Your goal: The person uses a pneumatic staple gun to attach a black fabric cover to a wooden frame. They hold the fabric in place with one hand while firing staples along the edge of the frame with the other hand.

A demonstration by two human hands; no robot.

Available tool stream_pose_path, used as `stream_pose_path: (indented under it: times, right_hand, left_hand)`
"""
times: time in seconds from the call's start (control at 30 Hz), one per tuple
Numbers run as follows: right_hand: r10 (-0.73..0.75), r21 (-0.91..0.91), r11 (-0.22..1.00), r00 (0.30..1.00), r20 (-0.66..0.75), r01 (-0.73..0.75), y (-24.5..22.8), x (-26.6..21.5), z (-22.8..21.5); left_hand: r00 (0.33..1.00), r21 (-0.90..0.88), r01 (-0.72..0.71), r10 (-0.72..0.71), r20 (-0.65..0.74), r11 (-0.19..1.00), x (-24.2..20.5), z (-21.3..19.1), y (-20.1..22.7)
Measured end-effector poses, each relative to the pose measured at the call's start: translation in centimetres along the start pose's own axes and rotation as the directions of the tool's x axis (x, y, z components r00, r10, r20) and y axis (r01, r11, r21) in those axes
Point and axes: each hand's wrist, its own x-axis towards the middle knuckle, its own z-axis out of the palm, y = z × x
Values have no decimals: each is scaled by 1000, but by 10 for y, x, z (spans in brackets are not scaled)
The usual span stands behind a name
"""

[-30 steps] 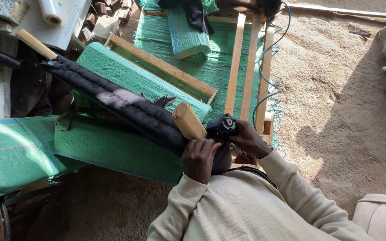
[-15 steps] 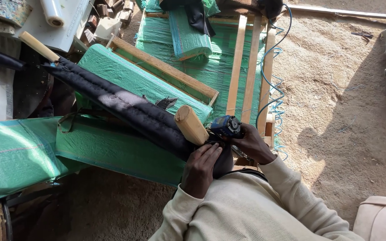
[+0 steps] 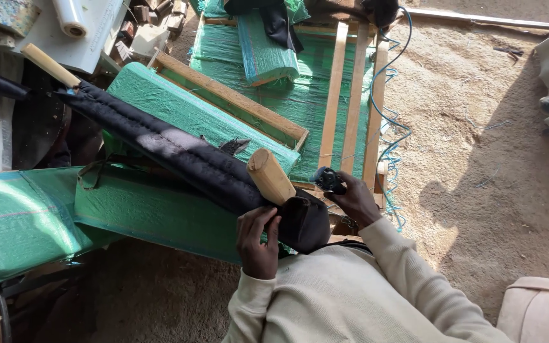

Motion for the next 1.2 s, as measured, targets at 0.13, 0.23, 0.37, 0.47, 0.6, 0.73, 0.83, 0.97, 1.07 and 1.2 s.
stream_pose_path:
  times: [0.13, 0.23, 0.37, 0.47, 0.6, 0.73, 0.83, 0.97, 1.07, 1.2]
  right_hand:
    - [85, -364, 928, 996, -6, -81, 126, 30, 45]
    - [17, -314, 949, 997, 78, 8, 196, 20, 57]
    - [45, -609, 793, 998, 44, -9, 260, -6, 73]
    - [120, -653, 757, 988, 102, -25, 292, -24, 82]
    - [52, -582, 813, 998, 36, -21, 317, -39, 92]
    - [-12, -587, 807, 996, 90, 63, 342, -30, 101]
    - [24, -608, 793, 996, 84, 32, 357, -22, 118]
    - [136, -617, 786, 986, 101, -45, 393, -19, 145]
    - [216, -562, 820, 969, 120, -113, 398, -27, 146]
    - [344, -467, 860, 910, 232, -206, 410, -25, 148]
  left_hand:
    - [996, -12, 63, -62, 68, 998, -4, -5, 0]
    - [990, -4, -5, 6, 140, 1000, -5, -3, -1]
    - [982, 56, 11, -21, 187, 998, -8, -6, -2]
    - [974, 94, 44, -63, 216, 995, -9, -7, 0]
    - [954, 102, 116, -140, 265, 988, -5, -6, 7]
    - [934, 45, 214, -218, 285, 976, 1, -6, 3]
    - [912, 37, 256, -254, 321, 966, 8, -9, 9]
    - [904, -9, 317, -299, 305, 949, 11, -10, 10]
    - [903, -45, 349, -323, 284, 936, 5, -10, 10]
    - [891, -109, 393, -348, 293, 913, 3, -11, 8]
